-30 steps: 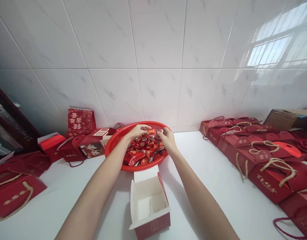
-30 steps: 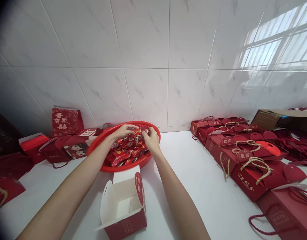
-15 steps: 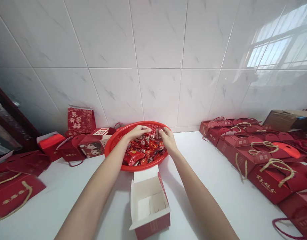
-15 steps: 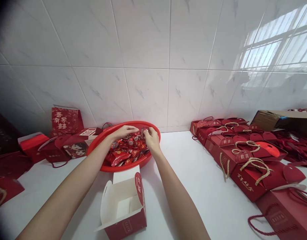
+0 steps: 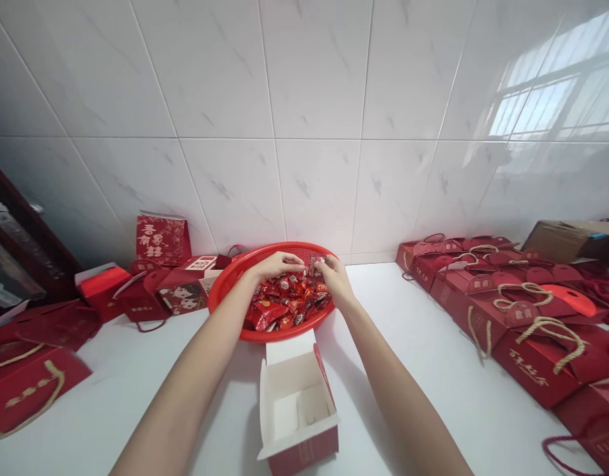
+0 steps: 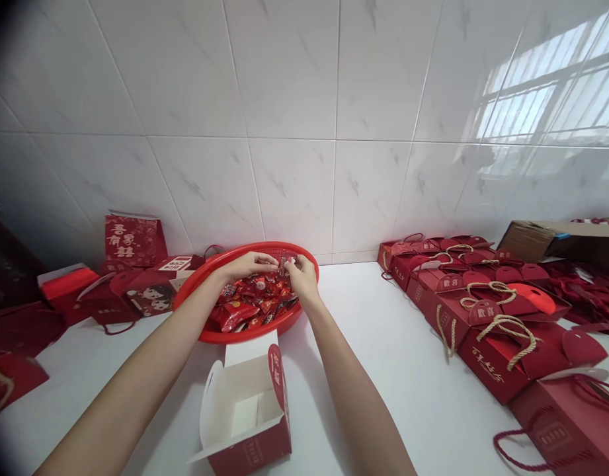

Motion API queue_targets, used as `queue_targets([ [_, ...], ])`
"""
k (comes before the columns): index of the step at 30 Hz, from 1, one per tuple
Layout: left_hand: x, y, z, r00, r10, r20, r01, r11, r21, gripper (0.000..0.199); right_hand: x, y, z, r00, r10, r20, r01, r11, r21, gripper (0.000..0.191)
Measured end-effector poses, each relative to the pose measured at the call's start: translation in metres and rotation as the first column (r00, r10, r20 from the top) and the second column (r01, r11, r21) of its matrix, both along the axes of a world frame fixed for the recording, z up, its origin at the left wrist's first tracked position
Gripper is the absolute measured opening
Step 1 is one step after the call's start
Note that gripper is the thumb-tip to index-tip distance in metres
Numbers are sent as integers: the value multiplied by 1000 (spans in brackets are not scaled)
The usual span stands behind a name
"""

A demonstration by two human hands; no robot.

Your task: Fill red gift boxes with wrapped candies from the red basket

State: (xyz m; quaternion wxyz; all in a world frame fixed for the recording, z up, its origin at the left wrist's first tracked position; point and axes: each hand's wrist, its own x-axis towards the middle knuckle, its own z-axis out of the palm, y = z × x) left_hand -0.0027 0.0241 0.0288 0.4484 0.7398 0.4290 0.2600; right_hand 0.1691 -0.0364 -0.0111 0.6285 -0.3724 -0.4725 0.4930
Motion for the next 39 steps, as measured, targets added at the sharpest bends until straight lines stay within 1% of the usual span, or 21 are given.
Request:
queue_targets([
  [4,8,-7,4,990,-14,137,8,999,42,45,1,-1,2,1000,-5,-2,5,1000,-21,24],
  [7,13,-10,6,977,-15,211,6,999,41,48,2,-2,2,1000,6,21,-5,1000,-11,26],
  [10,15,-12,9,975,-10,222,10,1000,5,48,3,-4,3,999,34,-2,-34,999,-20,29],
  [13,14,-12,10,972,-23,235,27,1000,-14,42,3,-5,4,999,18,-35,-19,998,-51,30],
  [15,12,-10,10,966,-26,257,36,999,-35,39,2,-4,4,998,18,-63,-21,999,-47,31],
  [18,9,-8,10,956,-36,292,61,995,-79,46,1,-2,3,997,14,-82,-14,1000,1,31],
  [23,4,-6,9,952,-53,302,95,987,-126,62,-1,0,2,994,-71,-87,73,997,22,25],
  [27,2,-5,9,958,-72,278,106,988,-111,68,-4,0,1,995,-89,-40,90,995,38,20],
  [31,1,-6,11,966,-73,247,101,990,-101,60,-6,2,-3,988,-134,74,129,989,69,16],
  [35,3,-7,12,964,-6,264,44,989,-139,49,-7,3,-5,980,-162,118,155,985,74,15],
  [39,5,-6,11,954,64,292,-15,985,-169,39,-7,1,-3,971,-193,141,186,981,64,13],
])
